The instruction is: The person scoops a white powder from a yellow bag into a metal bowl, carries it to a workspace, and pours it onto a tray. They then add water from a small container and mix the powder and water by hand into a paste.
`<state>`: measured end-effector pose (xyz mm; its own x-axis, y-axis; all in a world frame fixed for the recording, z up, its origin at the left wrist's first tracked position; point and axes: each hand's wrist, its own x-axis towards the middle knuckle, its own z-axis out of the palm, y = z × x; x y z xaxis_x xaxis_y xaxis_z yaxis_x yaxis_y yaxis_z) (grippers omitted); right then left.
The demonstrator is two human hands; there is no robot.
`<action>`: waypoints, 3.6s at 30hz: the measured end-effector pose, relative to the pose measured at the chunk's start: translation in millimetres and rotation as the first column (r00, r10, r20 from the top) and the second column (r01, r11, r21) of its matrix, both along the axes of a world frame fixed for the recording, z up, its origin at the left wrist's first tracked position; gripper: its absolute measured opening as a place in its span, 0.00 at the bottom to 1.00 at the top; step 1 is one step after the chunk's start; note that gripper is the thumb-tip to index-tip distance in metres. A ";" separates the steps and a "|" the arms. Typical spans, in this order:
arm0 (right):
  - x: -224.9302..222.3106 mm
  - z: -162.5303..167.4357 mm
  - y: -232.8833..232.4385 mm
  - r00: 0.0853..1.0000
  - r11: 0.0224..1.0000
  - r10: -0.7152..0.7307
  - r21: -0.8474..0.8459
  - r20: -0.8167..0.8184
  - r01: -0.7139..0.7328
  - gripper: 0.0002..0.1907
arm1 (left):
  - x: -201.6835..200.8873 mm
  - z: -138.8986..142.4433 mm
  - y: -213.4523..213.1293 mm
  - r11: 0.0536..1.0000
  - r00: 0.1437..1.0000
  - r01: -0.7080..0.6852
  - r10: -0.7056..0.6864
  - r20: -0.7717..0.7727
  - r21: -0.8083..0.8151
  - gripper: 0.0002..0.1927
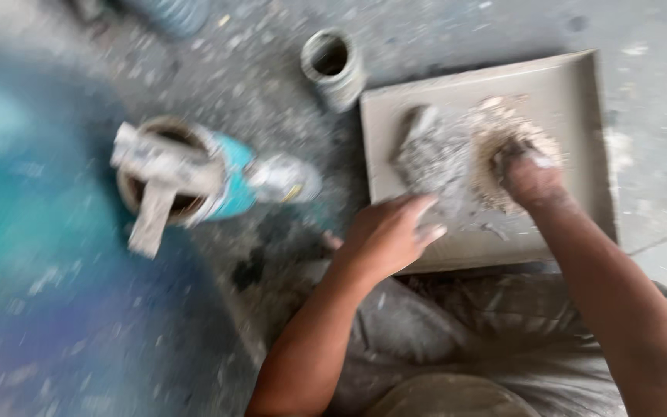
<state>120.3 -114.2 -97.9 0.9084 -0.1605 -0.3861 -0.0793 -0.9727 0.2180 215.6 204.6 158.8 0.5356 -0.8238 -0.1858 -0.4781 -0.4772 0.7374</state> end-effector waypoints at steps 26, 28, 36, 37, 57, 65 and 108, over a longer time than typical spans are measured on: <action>4.6 39.5 -4.8 0.991 0.953 -0.086 0.300 0.105 0.051 0.16 | 140.9 6.4 220.5 0.701 0.439 -0.711 0.510 0.739 -0.061 0.37; 5.7 27.3 -10.6 0.986 0.976 -0.099 0.204 0.131 0.071 0.17 | 96.7 17.9 165.1 0.623 0.422 -0.654 0.771 0.478 -0.428 0.24; 0.1 14.1 -11.4 0.318 0.759 0.629 -0.649 0.709 -0.053 0.11 | 126.0 -56.5 -62.0 0.886 0.772 -0.460 0.369 0.517 0.056 0.34; -4.4 17.7 -13.9 0.131 0.670 0.723 -0.734 0.679 0.109 0.12 | 150.6 -71.5 -67.3 0.836 0.762 -0.549 0.503 0.408 -0.007 0.33; -35.3 32.4 -12.0 0.994 0.987 0.030 0.155 0.105 -0.047 0.25 | 84.1 85.4 -125.4 0.791 0.791 -0.010 -0.368 0.489 0.612 0.17; -56.8 48.7 -28.5 0.971 0.876 -0.228 0.450 0.071 0.173 0.27 | 0.0 53.7 -199.0 0.749 0.569 0.457 -0.661 0.490 0.480 0.24; -68.1 37.8 -88.1 0.894 0.754 -0.376 0.641 0.243 0.143 0.12 | -34.2 -0.5 -275.4 0.388 0.341 0.423 -0.905 0.253 0.819 0.15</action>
<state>52.3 -202.3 -60.1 0.9531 -0.2548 -0.1635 -0.3025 -0.8213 -0.4836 181.4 -70.8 158.3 -0.0098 -0.7726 -0.6348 -0.9840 0.1206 -0.1315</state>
